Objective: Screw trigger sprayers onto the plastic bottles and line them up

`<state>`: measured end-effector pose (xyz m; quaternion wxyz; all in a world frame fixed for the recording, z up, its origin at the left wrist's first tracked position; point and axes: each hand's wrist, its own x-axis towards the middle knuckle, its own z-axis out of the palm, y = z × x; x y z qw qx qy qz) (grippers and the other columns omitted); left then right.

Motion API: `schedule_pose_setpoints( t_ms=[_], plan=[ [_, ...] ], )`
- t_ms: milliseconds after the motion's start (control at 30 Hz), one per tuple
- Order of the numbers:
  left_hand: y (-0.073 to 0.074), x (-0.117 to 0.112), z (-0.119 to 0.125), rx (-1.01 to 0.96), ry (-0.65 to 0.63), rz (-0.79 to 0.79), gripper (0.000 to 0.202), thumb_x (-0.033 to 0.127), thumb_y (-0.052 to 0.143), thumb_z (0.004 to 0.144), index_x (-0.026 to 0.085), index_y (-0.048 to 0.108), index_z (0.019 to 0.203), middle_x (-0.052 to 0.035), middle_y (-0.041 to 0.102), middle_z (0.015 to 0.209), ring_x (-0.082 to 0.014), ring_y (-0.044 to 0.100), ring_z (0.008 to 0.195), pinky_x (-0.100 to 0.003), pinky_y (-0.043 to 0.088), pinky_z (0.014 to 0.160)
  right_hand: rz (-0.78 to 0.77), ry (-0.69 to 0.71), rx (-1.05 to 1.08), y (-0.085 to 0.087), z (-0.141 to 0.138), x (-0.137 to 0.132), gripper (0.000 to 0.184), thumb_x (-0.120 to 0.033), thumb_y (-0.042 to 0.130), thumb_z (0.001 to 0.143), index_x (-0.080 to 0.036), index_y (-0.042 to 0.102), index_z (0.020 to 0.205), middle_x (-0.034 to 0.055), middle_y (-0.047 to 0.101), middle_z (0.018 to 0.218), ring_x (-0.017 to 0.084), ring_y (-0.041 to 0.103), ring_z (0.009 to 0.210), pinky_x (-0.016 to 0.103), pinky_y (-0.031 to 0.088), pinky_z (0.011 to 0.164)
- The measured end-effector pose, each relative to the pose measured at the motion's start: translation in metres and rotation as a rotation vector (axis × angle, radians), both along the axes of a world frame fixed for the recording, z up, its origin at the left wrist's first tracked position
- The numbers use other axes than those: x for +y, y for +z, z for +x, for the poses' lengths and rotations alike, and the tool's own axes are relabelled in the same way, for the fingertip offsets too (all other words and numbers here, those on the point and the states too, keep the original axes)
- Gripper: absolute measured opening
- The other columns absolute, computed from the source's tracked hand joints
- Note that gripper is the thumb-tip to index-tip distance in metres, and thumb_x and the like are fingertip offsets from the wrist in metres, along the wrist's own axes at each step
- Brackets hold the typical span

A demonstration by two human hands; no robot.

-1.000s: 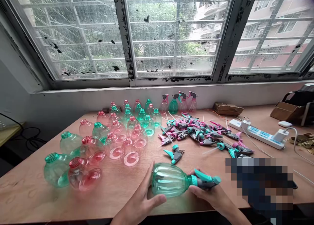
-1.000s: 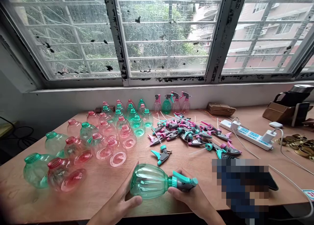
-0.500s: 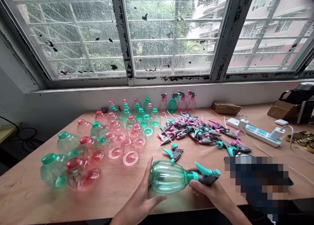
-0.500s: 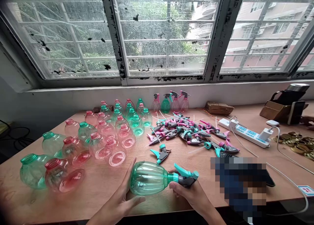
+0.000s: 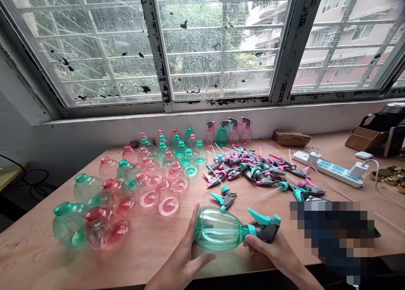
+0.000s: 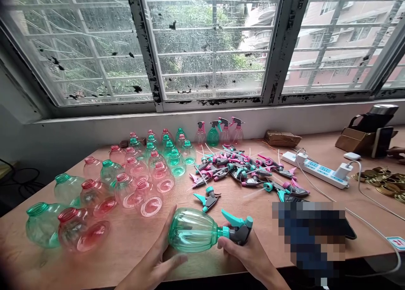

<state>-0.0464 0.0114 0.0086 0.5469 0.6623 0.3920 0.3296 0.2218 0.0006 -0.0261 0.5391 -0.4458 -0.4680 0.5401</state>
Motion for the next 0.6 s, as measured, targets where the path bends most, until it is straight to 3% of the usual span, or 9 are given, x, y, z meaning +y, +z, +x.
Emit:
schedule_pose_setpoints(
  t_ms=[100,267,367,433,533,600],
  plan=[
    [-0.0018,0.002,-0.0007,-0.073,-0.016,-0.085,0.118,0.051,0.076,0.082,0.032,-0.012,0.159,-0.0055,0.01,0.173,-0.0316,0.009,0.158,-0.049,0.008,0.128,0.027,0.016,-0.004,0.0012,-0.0012,-0.0005,0.035,-0.045,0.088,0.07,-0.021,0.071,0.091,-0.0018,0.068,0.062,0.016,0.058,0.054,0.028,0.046,0.052],
    [-0.0078,0.0032,0.0001,0.105,0.025,0.049,0.102,0.049,0.073,0.085,0.029,0.009,0.161,-0.0081,0.023,0.17,-0.0346,0.014,0.157,-0.05,0.005,0.129,-0.003,0.049,0.063,-0.0011,0.002,0.0044,0.037,-0.047,0.084,0.074,-0.02,0.066,0.091,-0.0026,0.067,0.06,0.013,0.056,0.046,0.028,0.049,0.047],
    [-0.0073,0.0032,0.0017,0.113,0.033,0.104,0.096,0.046,0.067,0.091,0.034,0.003,0.161,-0.0054,0.026,0.169,-0.0333,0.022,0.155,-0.051,0.006,0.128,-0.016,0.101,0.083,-0.0028,0.0036,0.0056,0.037,-0.049,0.082,0.077,-0.02,0.063,0.091,-0.0016,0.069,0.059,0.013,0.057,0.043,0.027,0.048,0.045],
    [-0.0061,0.0037,0.0018,0.074,0.007,0.052,0.099,0.047,0.068,0.091,0.036,-0.003,0.16,-0.0055,0.027,0.168,-0.0327,0.028,0.153,-0.052,0.008,0.128,-0.017,0.099,0.09,-0.0015,0.0025,0.0042,0.038,-0.049,0.082,0.077,-0.02,0.064,0.092,-0.0032,0.067,0.056,0.013,0.055,0.044,0.027,0.047,0.046],
    [-0.0063,0.0047,-0.0003,-0.047,-0.038,-0.074,0.118,0.053,0.077,0.08,0.037,-0.009,0.159,-0.0068,0.02,0.17,-0.0329,0.026,0.154,-0.051,0.012,0.128,-0.008,0.017,0.048,0.0034,-0.0008,0.0013,0.04,-0.049,0.085,0.072,-0.02,0.068,0.094,-0.0048,0.063,0.058,0.011,0.05,0.046,0.025,0.043,0.046],
    [-0.0078,0.0049,-0.0028,-0.087,-0.049,-0.084,0.118,0.058,0.077,0.077,0.036,-0.004,0.16,-0.0065,0.013,0.172,-0.0331,0.019,0.156,-0.05,0.012,0.128,0.013,-0.048,0.007,0.0064,-0.0021,0.0003,0.039,-0.049,0.088,0.068,-0.022,0.072,0.09,-0.0025,0.065,0.067,0.014,0.052,0.055,0.026,0.043,0.05]
  ],
)
